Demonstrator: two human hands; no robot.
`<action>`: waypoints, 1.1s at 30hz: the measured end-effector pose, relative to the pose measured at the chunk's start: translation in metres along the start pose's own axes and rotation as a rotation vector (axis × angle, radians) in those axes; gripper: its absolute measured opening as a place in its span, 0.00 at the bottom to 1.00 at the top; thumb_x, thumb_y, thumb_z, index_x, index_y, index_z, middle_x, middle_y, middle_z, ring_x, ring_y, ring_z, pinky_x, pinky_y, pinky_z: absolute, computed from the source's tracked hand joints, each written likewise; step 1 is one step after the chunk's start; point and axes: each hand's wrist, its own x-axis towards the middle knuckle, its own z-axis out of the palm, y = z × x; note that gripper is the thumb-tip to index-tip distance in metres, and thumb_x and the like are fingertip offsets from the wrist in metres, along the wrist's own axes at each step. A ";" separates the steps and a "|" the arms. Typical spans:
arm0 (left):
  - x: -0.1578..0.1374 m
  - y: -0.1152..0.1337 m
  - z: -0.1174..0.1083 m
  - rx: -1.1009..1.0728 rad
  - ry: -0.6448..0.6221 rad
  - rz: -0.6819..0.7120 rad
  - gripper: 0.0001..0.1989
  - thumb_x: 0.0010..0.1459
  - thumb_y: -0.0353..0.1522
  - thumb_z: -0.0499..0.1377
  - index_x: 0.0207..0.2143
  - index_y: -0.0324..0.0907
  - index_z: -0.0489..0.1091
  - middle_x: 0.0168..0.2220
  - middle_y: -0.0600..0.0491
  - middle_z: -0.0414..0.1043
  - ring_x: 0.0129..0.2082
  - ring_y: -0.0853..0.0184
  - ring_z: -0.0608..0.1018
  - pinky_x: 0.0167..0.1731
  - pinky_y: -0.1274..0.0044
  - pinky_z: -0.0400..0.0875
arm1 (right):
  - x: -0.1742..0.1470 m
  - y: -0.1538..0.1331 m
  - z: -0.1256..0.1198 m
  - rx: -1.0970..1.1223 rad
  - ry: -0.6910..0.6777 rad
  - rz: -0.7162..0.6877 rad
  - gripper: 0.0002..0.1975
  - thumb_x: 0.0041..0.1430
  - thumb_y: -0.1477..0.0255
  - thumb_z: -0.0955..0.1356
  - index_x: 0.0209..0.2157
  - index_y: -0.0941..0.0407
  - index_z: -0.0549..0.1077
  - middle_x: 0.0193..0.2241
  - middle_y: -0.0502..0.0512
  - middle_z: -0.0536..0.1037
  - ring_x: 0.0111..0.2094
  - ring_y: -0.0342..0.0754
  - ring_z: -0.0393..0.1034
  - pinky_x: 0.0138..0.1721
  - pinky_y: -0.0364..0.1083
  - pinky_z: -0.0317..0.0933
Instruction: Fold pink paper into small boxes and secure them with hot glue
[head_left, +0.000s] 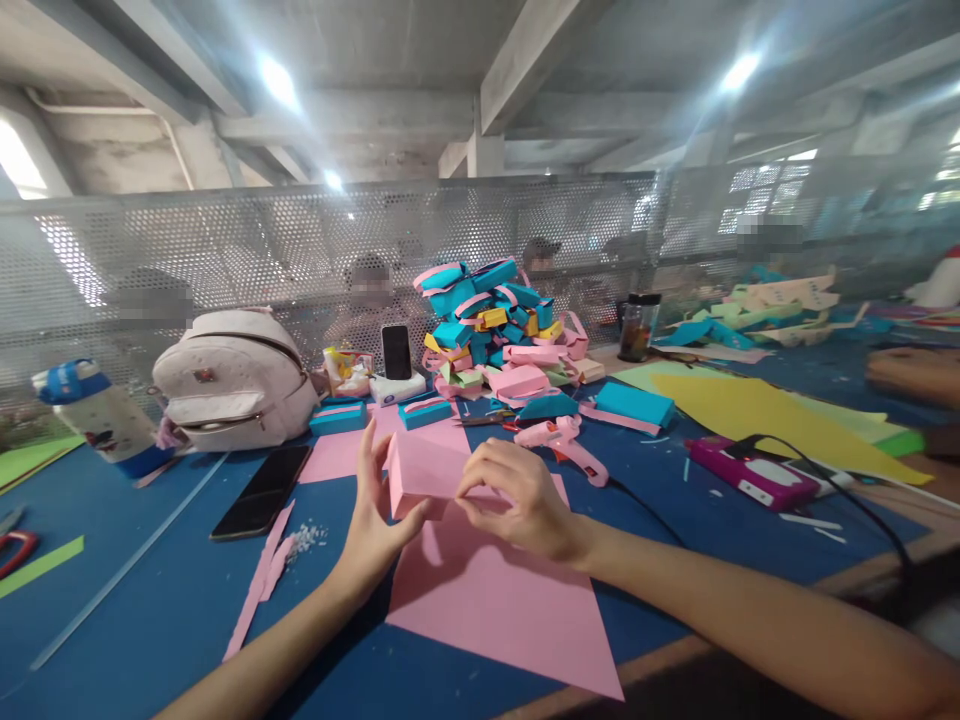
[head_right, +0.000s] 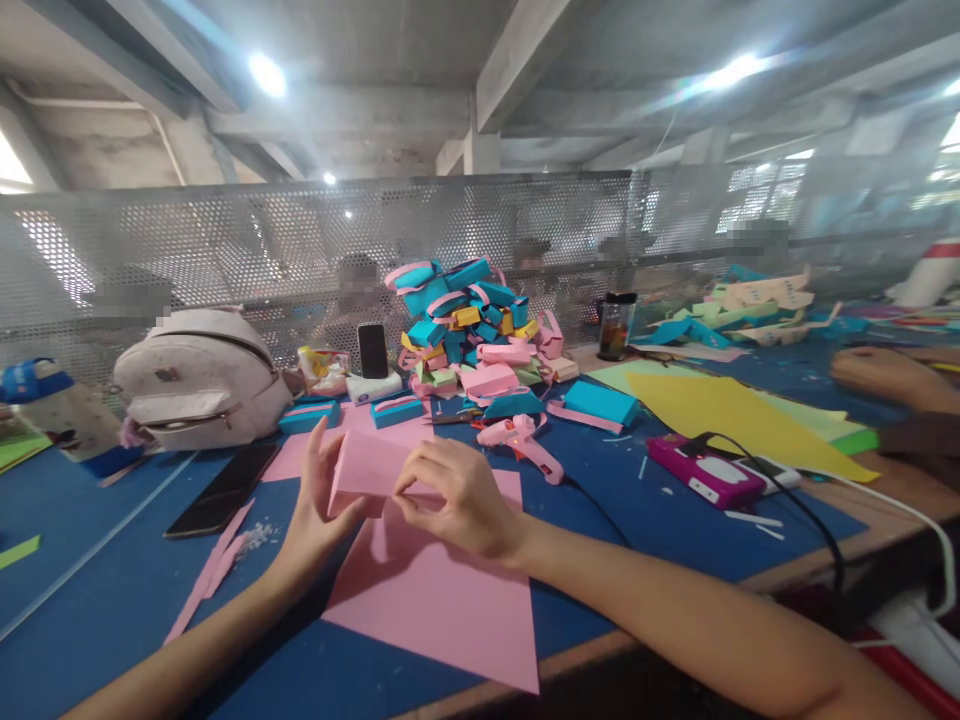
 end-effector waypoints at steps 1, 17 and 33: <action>0.000 0.000 0.000 -0.004 -0.002 -0.004 0.53 0.49 0.46 0.68 0.69 0.55 0.39 0.62 0.44 0.58 0.64 0.48 0.61 0.62 0.54 0.54 | 0.000 0.000 0.000 -0.002 0.003 -0.004 0.02 0.60 0.75 0.69 0.33 0.54 0.72 0.31 0.53 0.76 0.34 0.48 0.68 0.35 0.47 0.60; 0.003 0.001 0.000 -0.002 0.014 -0.011 0.52 0.48 0.44 0.69 0.68 0.55 0.41 0.61 0.44 0.60 0.63 0.48 0.63 0.62 0.54 0.54 | 0.001 -0.001 -0.001 -0.030 -0.002 -0.036 0.03 0.60 0.76 0.69 0.33 0.54 0.72 0.30 0.53 0.76 0.33 0.47 0.68 0.34 0.47 0.60; 0.003 0.002 0.001 -0.023 0.011 -0.019 0.52 0.48 0.45 0.68 0.68 0.54 0.42 0.60 0.44 0.61 0.62 0.47 0.63 0.62 0.53 0.53 | 0.002 0.000 -0.001 -0.060 0.009 -0.050 0.04 0.59 0.77 0.68 0.31 0.54 0.72 0.29 0.52 0.75 0.32 0.47 0.67 0.33 0.46 0.59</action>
